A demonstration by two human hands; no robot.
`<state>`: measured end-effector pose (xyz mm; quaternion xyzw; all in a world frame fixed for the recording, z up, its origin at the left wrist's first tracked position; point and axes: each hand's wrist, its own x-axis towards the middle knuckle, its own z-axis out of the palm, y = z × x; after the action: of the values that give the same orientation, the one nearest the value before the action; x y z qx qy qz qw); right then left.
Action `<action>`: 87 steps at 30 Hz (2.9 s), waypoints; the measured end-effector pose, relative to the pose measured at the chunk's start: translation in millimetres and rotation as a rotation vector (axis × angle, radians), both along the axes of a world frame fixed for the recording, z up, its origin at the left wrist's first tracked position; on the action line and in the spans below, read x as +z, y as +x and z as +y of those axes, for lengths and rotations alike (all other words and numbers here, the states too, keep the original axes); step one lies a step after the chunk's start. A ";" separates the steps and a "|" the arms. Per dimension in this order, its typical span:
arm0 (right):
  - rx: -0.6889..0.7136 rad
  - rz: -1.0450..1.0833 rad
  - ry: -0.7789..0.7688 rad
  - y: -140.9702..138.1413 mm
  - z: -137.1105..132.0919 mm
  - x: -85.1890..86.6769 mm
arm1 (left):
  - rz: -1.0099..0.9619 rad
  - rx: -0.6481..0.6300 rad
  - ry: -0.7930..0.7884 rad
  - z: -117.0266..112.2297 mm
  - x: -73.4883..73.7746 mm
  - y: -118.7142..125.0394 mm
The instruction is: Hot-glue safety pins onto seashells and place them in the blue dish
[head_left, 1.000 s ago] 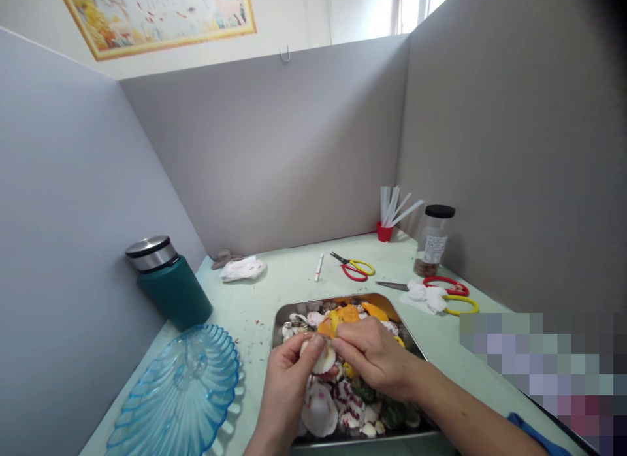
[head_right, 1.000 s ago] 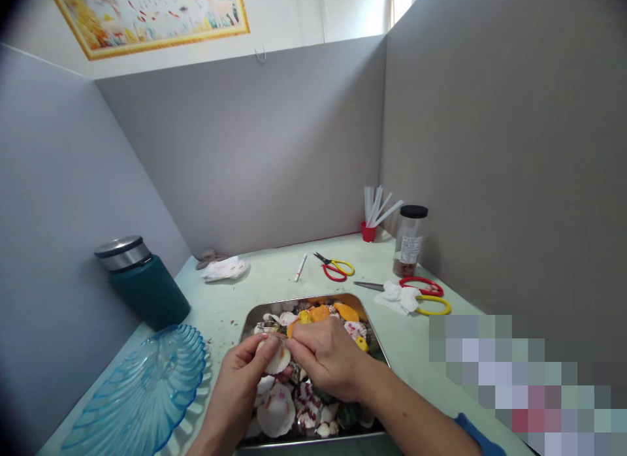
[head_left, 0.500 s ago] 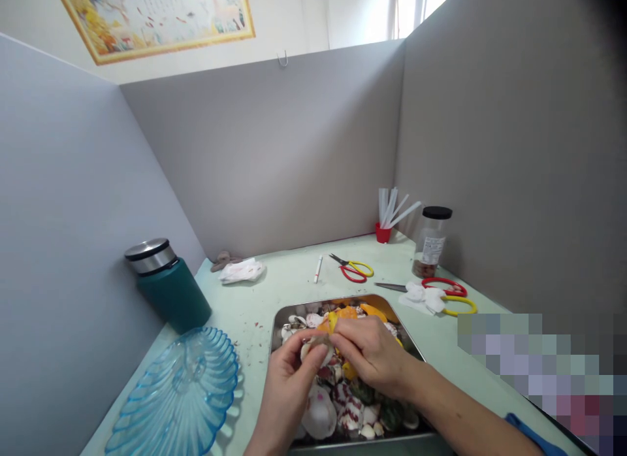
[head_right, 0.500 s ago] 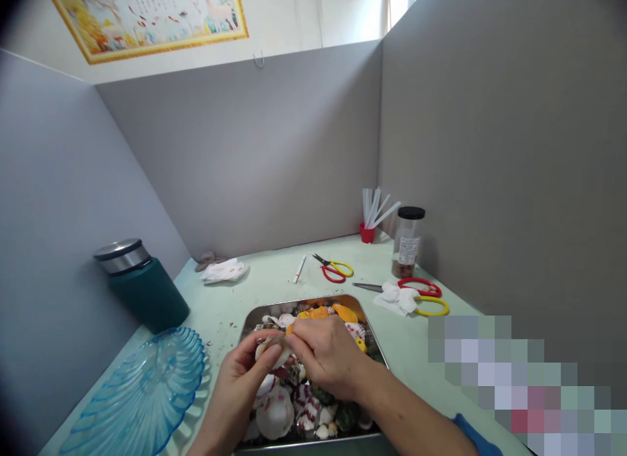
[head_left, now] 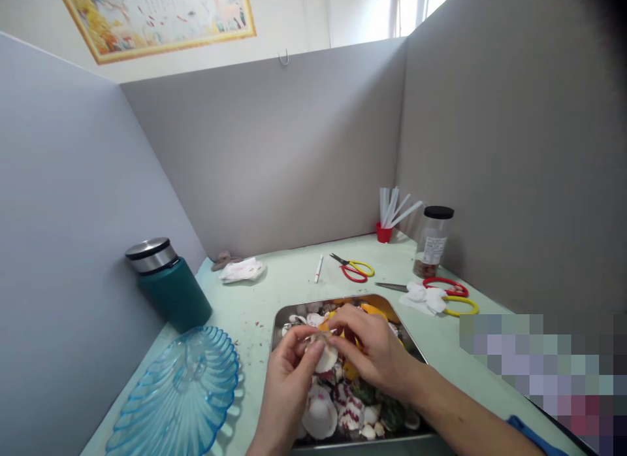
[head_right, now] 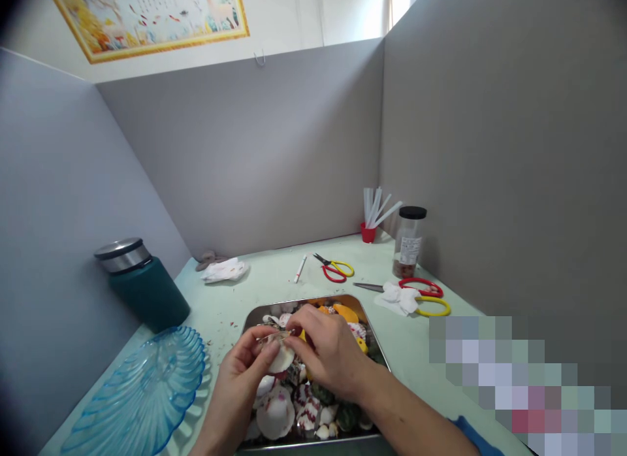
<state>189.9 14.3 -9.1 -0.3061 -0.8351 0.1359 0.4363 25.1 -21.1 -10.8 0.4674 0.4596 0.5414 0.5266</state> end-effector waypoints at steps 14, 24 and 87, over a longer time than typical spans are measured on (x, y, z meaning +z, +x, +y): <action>0.118 0.050 0.041 0.7 1.5 0.3 | 0.192 0.145 0.224 1.8 -7.1 -1.0; 0.119 0.085 0.054 -0.6 1.9 -0.8 | 0.146 0.137 0.219 -1.2 -8.3 0.9; 0.044 0.029 0.106 0.2 -2.9 1.0 | -0.002 0.043 0.017 -3.5 3.1 3.9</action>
<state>190.1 11.4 -8.0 -0.2621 -0.8414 0.1056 0.4606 29.1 -24.6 -7.7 0.4613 0.4642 0.5570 0.5114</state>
